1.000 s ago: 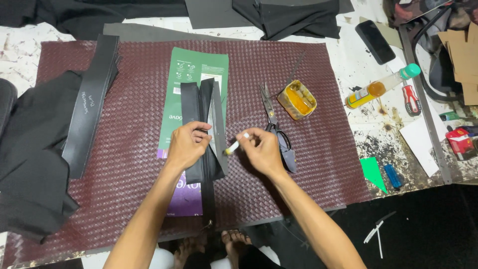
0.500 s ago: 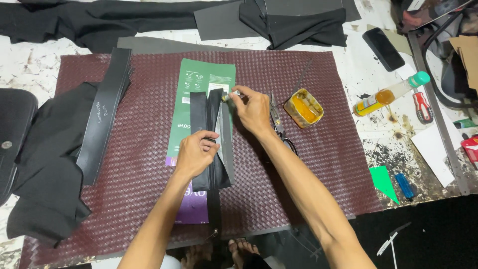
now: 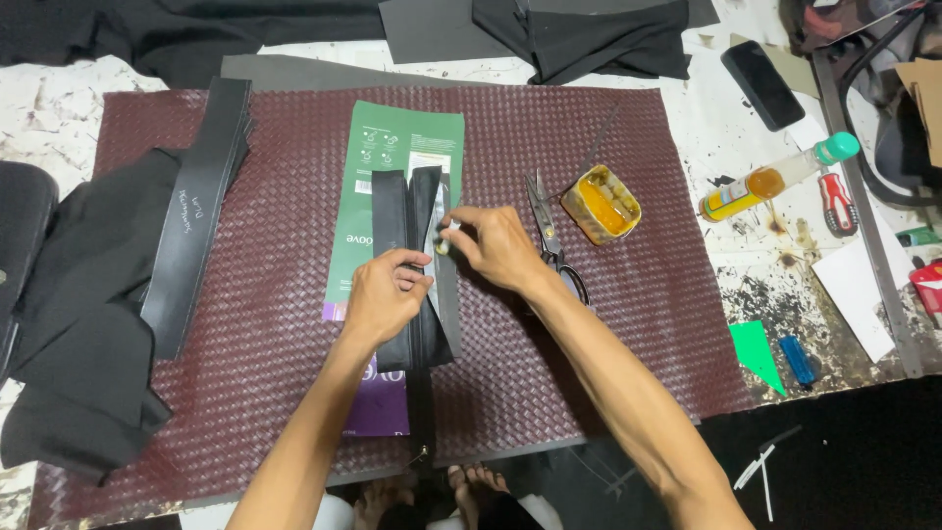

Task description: Assembling a small leather pouch by gluing edges, folding the material, and trimming excess with scissors

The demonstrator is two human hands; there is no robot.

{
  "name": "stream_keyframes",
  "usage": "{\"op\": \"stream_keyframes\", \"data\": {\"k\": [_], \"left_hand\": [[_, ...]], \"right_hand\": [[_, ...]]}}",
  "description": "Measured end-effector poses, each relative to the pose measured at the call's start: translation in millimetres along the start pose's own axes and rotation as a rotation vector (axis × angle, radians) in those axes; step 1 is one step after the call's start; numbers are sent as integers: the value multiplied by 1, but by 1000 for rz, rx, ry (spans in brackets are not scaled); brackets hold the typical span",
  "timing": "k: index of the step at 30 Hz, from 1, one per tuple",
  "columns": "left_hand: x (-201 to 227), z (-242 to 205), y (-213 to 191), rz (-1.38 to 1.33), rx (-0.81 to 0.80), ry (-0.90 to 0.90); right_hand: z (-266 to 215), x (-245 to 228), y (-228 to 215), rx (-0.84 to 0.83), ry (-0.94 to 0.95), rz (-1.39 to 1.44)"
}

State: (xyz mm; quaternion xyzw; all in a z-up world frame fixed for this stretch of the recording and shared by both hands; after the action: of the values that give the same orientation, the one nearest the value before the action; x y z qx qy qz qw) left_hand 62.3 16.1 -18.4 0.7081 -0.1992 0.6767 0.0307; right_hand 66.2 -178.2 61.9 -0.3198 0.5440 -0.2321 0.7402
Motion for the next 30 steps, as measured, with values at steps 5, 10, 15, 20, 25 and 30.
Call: {"op": "stream_keyframes", "data": {"k": [5, 10, 15, 20, 25, 30], "left_hand": [[7, -2, -1, 7, 4, 8], [10, -1, -3, 19, -12, 1], [12, -4, -3, -14, -22, -52], [32, -9, -11, -135, 2, -84], [41, -14, -30, 112, 300, 15], [48, -13, -22, 495, 204, -205]], "right_hand": [[-20, -24, -2, -99, -5, 30], [-49, -25, -3, -176, 66, 22], [-106, 4, -50, 576, 425, 338], [-190, 73, -82, 952, 527, 383], [-234, 107, -81, 902, 725, 255], [-216, 48, -83, 868, 454, -401]]}}
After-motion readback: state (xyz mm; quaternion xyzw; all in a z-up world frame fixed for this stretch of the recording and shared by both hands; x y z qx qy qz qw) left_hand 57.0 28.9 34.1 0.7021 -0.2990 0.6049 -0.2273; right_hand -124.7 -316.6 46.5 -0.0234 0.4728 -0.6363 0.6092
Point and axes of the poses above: each hand's wrist, its own z-axis towards the middle knuckle, its own y-axis out of the palm, x = y × z, the point moved 3 cm from there along z, towards the middle knuckle, and after that the axes turned 2 degrees about -z, right-handed, at the moved point
